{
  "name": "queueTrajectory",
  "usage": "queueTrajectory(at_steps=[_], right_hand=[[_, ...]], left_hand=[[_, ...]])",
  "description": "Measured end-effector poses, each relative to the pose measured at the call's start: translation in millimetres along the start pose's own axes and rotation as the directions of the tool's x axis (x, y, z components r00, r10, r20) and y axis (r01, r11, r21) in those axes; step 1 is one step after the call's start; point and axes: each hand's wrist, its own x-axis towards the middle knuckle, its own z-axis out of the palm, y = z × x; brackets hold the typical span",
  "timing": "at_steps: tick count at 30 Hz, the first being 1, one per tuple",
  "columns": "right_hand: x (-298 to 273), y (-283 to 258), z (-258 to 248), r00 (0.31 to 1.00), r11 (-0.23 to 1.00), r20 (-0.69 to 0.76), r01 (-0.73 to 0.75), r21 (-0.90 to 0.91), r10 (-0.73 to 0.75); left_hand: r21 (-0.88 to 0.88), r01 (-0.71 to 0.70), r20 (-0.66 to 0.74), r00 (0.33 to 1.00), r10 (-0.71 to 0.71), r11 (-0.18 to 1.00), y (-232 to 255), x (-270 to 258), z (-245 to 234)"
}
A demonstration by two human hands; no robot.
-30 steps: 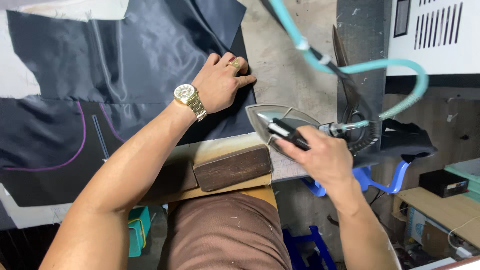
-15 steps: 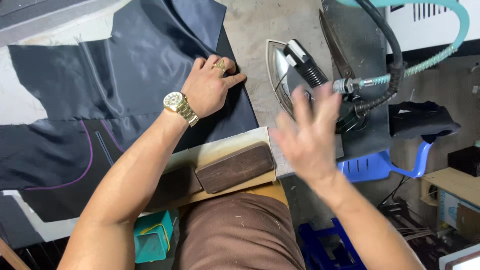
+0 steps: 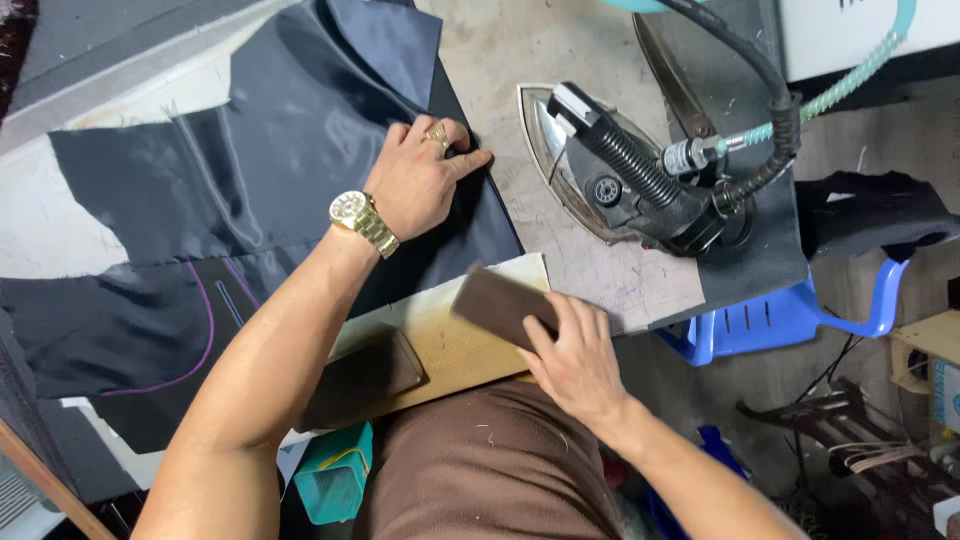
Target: The person irons pieces of a suit jacket lining and shell, uses a wooden block to press seams, and marks the fabric with a tool.
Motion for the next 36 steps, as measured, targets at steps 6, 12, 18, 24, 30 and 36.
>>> queueTrajectory(at_steps=[6,12,18,24,30,36], right_hand=[[53.6,-20.1,1.8,0.950,0.964,-0.174,-0.266,-0.021,0.258],[54.3,-13.4,6.6,0.944,0.961,-0.199,-0.275,-0.034,0.263],[39.8,-6.8,-8.1,0.927,0.923,0.022,-0.369,-0.104,0.374],[53.8,-4.4,-15.1,0.935,0.932,-0.009,-0.354,-0.075,0.354],[41.9,-0.5,-20.4,0.930,0.926,0.041,-0.360,-0.112,0.367],[28.9,9.1,-29.4,0.928,0.907,0.055,-0.371,0.197,0.368]], left_hand=[[-0.045,-0.031,-0.016,0.999,0.030,0.999,-4.7,1.2,-0.2],[0.008,0.005,-0.072,0.997,-0.004,1.000,-30.5,13.2,-4.6],[0.051,0.274,-0.276,0.928,-0.250,0.961,-80.6,45.0,-30.1],[0.112,0.138,-0.387,0.918,-0.085,0.984,-46.7,52.7,-59.8],[-0.070,0.047,-0.010,0.999,-0.048,0.996,21.8,-49.6,-23.1],[0.110,0.077,-0.010,0.997,-0.076,0.991,55.2,-98.6,-15.4]])
